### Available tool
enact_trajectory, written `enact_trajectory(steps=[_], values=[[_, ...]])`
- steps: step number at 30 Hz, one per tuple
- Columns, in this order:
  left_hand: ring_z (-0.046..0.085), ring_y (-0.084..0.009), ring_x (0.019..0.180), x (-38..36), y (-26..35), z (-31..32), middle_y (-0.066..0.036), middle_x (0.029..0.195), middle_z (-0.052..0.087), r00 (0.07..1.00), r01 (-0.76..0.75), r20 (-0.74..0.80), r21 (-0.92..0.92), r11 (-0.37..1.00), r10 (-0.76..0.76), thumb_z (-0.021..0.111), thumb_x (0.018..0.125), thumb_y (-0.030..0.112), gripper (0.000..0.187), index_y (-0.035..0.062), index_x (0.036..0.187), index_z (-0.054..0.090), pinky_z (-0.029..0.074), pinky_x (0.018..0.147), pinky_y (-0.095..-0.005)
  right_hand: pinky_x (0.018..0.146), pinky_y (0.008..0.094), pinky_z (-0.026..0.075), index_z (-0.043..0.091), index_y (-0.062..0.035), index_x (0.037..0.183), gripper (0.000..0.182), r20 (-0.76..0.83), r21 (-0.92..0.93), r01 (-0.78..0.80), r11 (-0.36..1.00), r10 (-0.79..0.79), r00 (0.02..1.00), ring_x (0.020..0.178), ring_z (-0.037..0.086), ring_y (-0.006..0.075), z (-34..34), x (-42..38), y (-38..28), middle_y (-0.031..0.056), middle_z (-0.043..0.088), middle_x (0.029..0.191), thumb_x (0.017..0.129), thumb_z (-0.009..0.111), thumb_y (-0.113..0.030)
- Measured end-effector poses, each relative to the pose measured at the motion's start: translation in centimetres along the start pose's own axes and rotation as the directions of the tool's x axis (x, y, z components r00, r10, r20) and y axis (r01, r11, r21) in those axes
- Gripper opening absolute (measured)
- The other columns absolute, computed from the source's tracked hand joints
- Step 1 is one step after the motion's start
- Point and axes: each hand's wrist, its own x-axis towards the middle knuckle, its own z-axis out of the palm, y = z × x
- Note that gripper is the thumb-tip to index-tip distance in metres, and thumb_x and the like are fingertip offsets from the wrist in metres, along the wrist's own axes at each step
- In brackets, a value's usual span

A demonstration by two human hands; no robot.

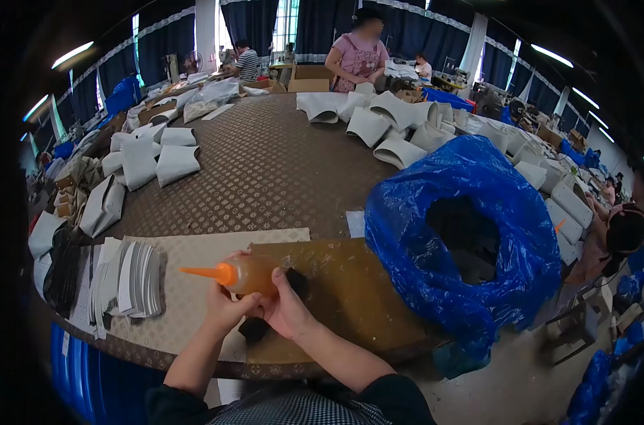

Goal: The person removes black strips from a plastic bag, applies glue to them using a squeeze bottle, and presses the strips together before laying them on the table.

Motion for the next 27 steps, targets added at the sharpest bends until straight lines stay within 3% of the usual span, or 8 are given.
enact_trajectory(steps=[2,3,5,9,12,15,19,27], values=[[0.049,-0.0271,0.121,-1.3,0.2,-0.2,-0.013,0.134,0.049,0.993,0.013,0.112,0.086,0.996,-0.023,0.082,0.069,0.021,0.081,0.0035,0.136,0.040,0.040,0.101,-0.0402,0.089,0.0412,0.051,0.038,-0.0106,0.137,0.062,-0.129,0.073,0.056,0.996,-0.046,0.991,0.114,0.055,0.0245,-2.5,-0.5,1.5,0.0076,0.052,0.128,0.094,0.041,-0.055],[0.048,-0.0297,0.122,-2.2,0.7,-0.5,-0.014,0.133,0.049,0.991,-0.034,0.135,0.188,0.982,0.009,0.081,0.071,0.023,0.080,0.0058,0.138,0.041,0.040,0.101,-0.0403,0.096,0.0403,0.047,0.041,-0.0105,0.135,0.059,-0.068,0.035,0.047,0.998,-0.044,0.997,0.119,0.052,0.0252,-4.4,-1.3,1.5,0.0075,0.052,0.129,0.093,0.047,-0.052],[0.047,-0.0308,0.124,-4.5,0.6,-2.7,-0.015,0.133,0.048,0.990,-0.042,0.143,0.388,0.921,-0.015,0.079,0.072,0.026,0.074,0.0077,0.135,0.045,0.040,0.101,-0.0400,0.099,0.0389,0.045,0.042,-0.0101,0.134,0.058,-0.237,-0.022,0.175,0.984,-0.175,0.956,0.121,0.051,0.0256,-5.4,-3.1,1.3,0.0086,0.051,0.132,0.092,0.052,-0.049],[0.060,-0.0177,0.081,-9.4,-1.1,-6.7,-0.011,0.103,0.061,0.932,0.362,-0.166,0.453,0.815,-0.322,0.072,0.079,0.021,0.036,0.0016,0.108,0.062,0.048,0.067,-0.0289,0.095,0.0389,0.048,0.043,-0.0103,0.133,0.062,-0.325,-0.158,0.366,0.917,-0.399,0.858,0.120,0.051,0.0252,-8.7,-7.4,-1.0,0.0084,0.051,0.132,0.088,0.060,-0.049],[0.059,-0.0135,0.073,-12.2,-2.5,-7.0,-0.010,0.098,0.061,0.860,0.510,-0.182,0.338,0.791,-0.477,0.072,0.080,0.024,0.037,0.0014,0.107,0.062,0.047,0.063,-0.0272,0.093,0.0415,0.050,0.043,-0.0113,0.133,0.067,-0.322,-0.127,0.393,0.911,-0.413,0.852,0.121,0.051,0.0261,-10.7,-10.0,-1.8,0.0085,0.051,0.132,0.083,0.065,-0.050],[0.057,-0.0124,0.068,-12.3,-3.4,-5.3,-0.010,0.089,0.060,0.835,0.550,-0.208,0.305,0.777,-0.509,0.073,0.079,0.028,0.039,0.0014,0.106,0.062,0.047,0.063,-0.0271,0.091,0.0433,0.051,0.043,-0.0126,0.134,0.069,-0.294,-0.145,0.391,0.909,-0.417,0.860,0.121,0.050,0.0273,-12.1,-11.0,-1.5,0.0089,0.050,0.132,0.081,0.068,-0.050],[0.055,-0.0087,0.068,-9.8,-3.6,-3.3,-0.004,0.079,0.061,0.907,0.399,-0.149,0.607,0.687,-0.395,0.076,0.077,0.024,0.037,0.0008,0.102,0.061,0.046,0.061,-0.0249,0.093,0.0436,0.050,0.043,-0.0133,0.133,0.068,-0.324,-0.216,0.461,0.861,-0.509,0.798,0.121,0.050,0.0270,-11.8,-10.9,-0.1,0.0082,0.049,0.132,0.081,0.069,-0.048],[0.058,-0.0146,0.065,-9.9,-4.9,-3.2,-0.006,0.078,0.059,0.869,0.493,-0.234,0.324,0.808,-0.436,0.077,0.075,0.017,0.023,0.0010,0.083,0.062,0.046,0.059,-0.0269,0.102,0.0425,0.043,0.044,-0.0124,0.133,0.070,-0.379,-0.151,0.532,0.833,-0.546,0.747,0.122,0.049,0.0241,-11.2,-10.8,0.2,0.0061,0.050,0.132,0.076,0.077,-0.038]])
